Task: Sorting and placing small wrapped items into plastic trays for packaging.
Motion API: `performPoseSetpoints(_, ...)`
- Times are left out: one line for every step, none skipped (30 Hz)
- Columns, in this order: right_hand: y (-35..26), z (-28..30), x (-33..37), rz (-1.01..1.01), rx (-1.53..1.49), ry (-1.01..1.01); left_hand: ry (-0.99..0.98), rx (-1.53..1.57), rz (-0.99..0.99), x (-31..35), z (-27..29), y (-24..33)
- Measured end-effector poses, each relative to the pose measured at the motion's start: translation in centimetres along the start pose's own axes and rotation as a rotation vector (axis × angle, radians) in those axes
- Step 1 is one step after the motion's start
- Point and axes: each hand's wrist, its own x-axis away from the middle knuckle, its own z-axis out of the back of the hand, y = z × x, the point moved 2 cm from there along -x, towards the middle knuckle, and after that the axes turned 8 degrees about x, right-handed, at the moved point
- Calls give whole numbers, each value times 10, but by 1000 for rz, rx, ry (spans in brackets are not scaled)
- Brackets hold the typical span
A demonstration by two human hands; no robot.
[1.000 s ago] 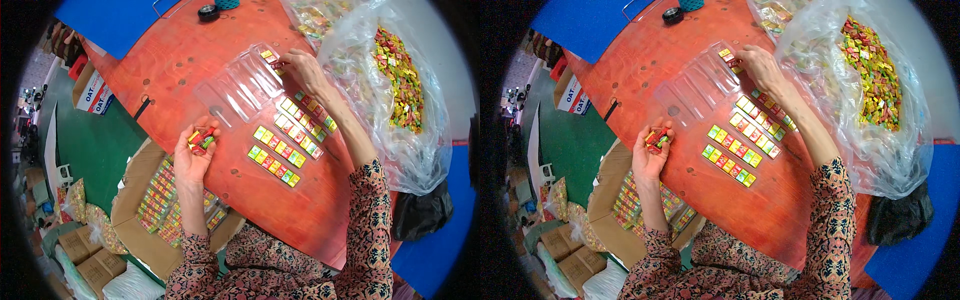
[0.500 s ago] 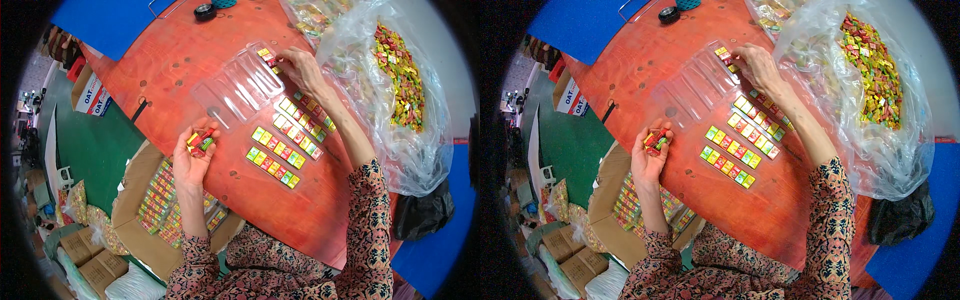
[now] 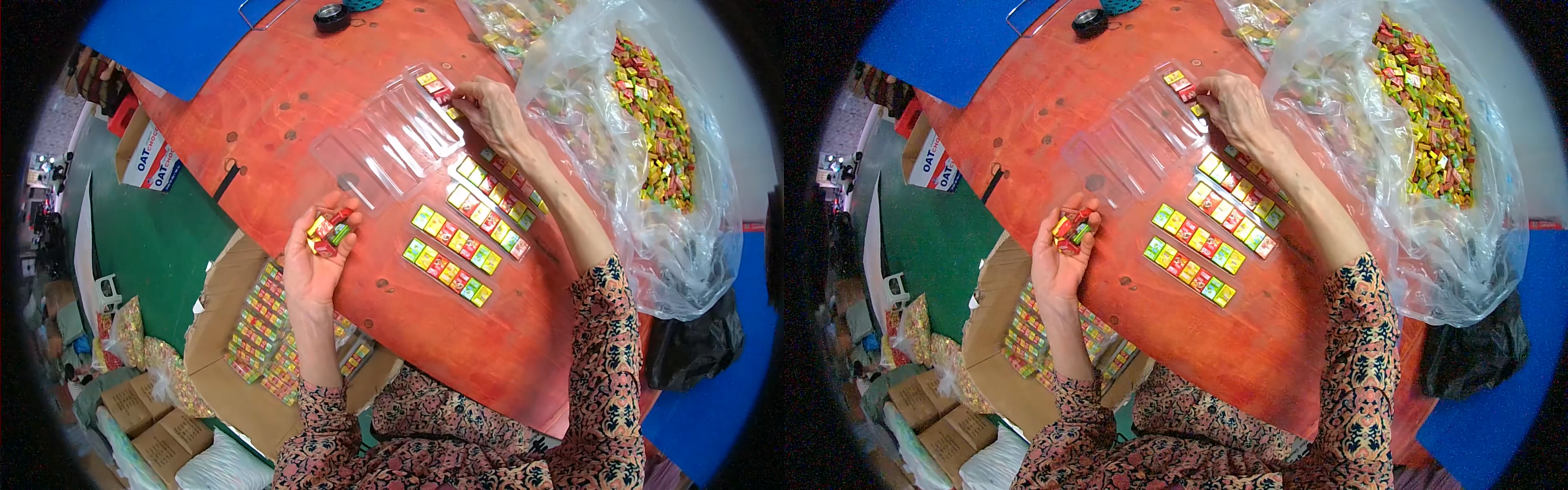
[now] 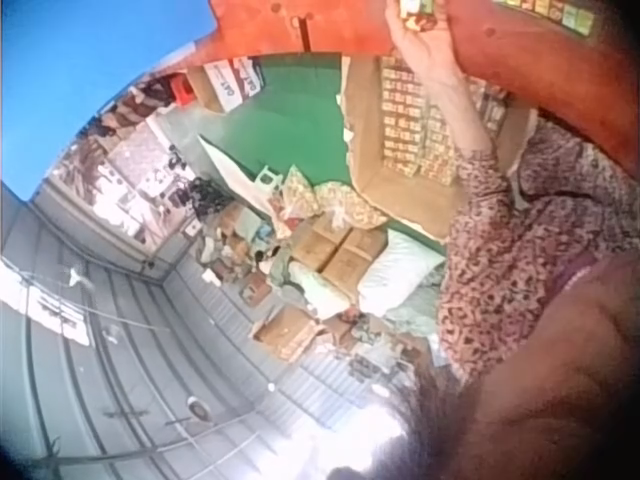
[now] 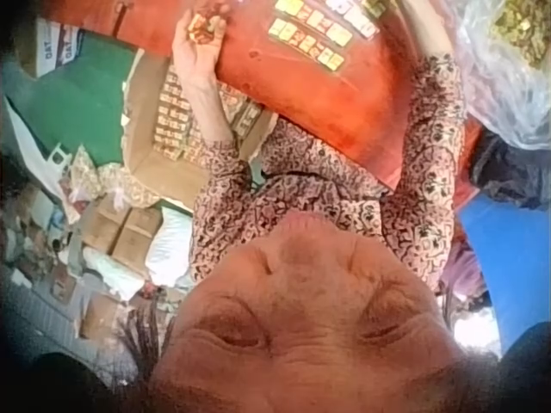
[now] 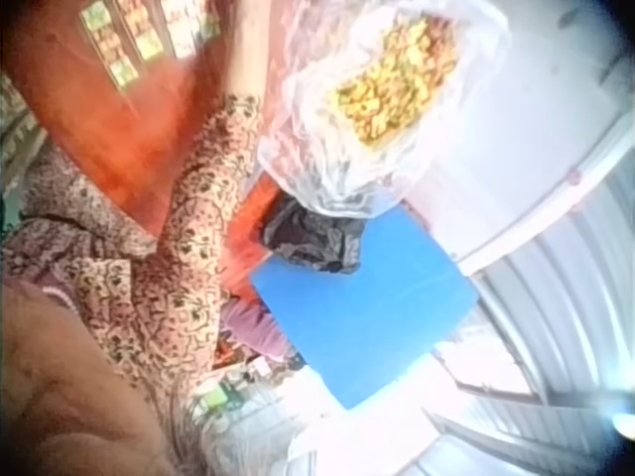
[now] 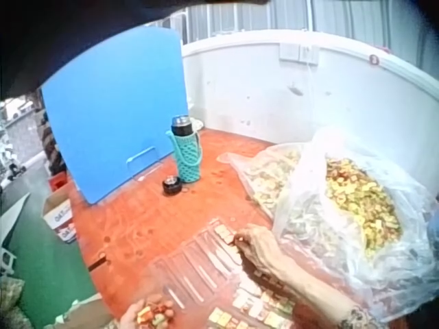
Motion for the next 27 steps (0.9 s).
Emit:
performPoseSetpoints(1, 0, 0, 0, 0, 0, 0, 0, 1, 0, 0, 0)
performPoseSetpoints(2, 0, 0, -1, -17, -4, 0, -2, 1, 0, 0, 0)
performPoseSetpoints(2, -1, 0, -1, -35, -7, 1, -4, 1, 0, 0, 1)
performPoseSetpoints(3, -1, 0, -2, -35, -8, 1, -4, 2, 0, 1, 0)
performPoseSetpoints(3, -2, 0, -3, -22, -13, -2, 0, 4, -1, 1, 0)
performPoseSetpoints(3, -2, 0, -3, -10, -18, -5, 5, 5, -1, 2, -1)
performPoseSetpoints(3, -3, 0, -3, -11, -18, -4, 4, 4, -1, 2, -1)
performPoseSetpoints(3, -3, 0, 10, -3, -18, -4, -1, 3, -1, 1, 0)
performPoseSetpoints(2, -4, 0, 22, 6, -18, -3, -5, 1, -1, 1, 0)
performPoseSetpoints(4, -3, 0, 21, 7, -18, -4, -5, 3, -1, 1, -1)
performPoseSetpoints(5, -2, 0, 43, 19, 4, -7, -5, 1, -2, 0, -2)
performPoseSetpoints(6, -1, -1, 65, 30, 26, -11, -5, -1, -2, 0, -3)
performPoseSetpoints(2, 1, -2, 66, 26, 25, -8, -7, -3, -1, -1, -2)
performPoseSetpoints(0, 5, -4, 27, 10, 34, -2, -8, -9, 0, -1, -2)
performPoseSetpoints(-3, 7, -6, -13, -6, 42, 4, -10, -14, 1, -1, -1)
performPoseSetpoints(-4, 5, -6, -14, -6, 42, 5, -10, -13, 1, -1, -1)
performPoseSetpoints(-4, 2, -7, 16, -1, 48, 2, -14, -15, 1, -1, -1)
performPoseSetpoints(-5, 0, -8, 45, 2, 54, -1, -17, -17, 2, -1, -1)
performPoseSetpoints(-3, 0, -8, 45, 4, 54, -2, -16, -16, 1, -1, -2)
performPoseSetpoints(-1, -1, -8, 83, 34, 24, 3, -16, -17, 1, -1, -2)
performPoseSetpoints(1, -2, -7, 121, 63, -5, 8, -15, -18, 1, -1, -3)
performPoseSetpoints(2, -2, -7, 121, 63, -6, 8, -14, -18, 0, 0, -3)
performPoseSetpoints(3, -1, -6, 120, 70, 4, -5, -14, -17, -1, 1, -4)
performPoseSetpoints(4, -1, -5, 118, 77, 13, -18, -14, -16, -2, 1, -4)
performPoseSetpoints(3, -2, -6, 119, 75, 12, -16, -15, -18, -1, 1, -3)
performPoseSetpoints(2, -3, -6, 108, 57, -1, -15, -4, -12, 1, 1, -1)
performPoseSetpoints(1, -5, -7, 97, 39, -14, -14, 6, -6, 2, 1, 0)
